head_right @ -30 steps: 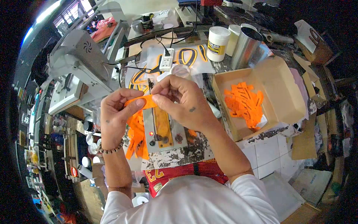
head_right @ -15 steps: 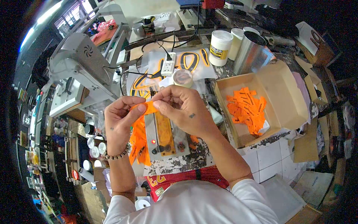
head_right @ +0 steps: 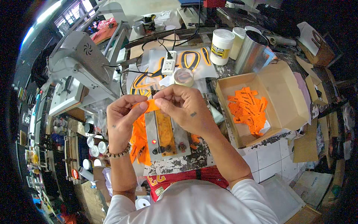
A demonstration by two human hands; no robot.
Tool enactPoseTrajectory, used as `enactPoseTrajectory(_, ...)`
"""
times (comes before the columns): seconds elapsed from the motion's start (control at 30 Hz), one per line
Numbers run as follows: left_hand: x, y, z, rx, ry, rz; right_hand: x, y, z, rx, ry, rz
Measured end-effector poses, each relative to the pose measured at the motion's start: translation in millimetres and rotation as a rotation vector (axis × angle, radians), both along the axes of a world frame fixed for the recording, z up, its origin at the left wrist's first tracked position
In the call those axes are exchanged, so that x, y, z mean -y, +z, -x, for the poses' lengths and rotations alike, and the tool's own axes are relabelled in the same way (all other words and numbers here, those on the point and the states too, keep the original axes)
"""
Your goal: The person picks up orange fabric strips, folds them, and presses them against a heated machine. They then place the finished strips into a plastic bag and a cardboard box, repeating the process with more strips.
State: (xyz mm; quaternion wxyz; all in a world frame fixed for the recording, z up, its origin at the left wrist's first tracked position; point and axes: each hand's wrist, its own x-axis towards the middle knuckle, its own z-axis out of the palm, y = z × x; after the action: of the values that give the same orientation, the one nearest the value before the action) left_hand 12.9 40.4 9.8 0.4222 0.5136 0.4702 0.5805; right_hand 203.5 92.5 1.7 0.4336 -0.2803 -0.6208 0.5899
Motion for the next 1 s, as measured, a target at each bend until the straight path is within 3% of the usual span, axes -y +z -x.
enactPoseTrajectory(1.0,-3.3,-9.1,1.6,0.061,-0.029,0.003,-5.6,-5.8,2.0,0.001,0.02,0.031)
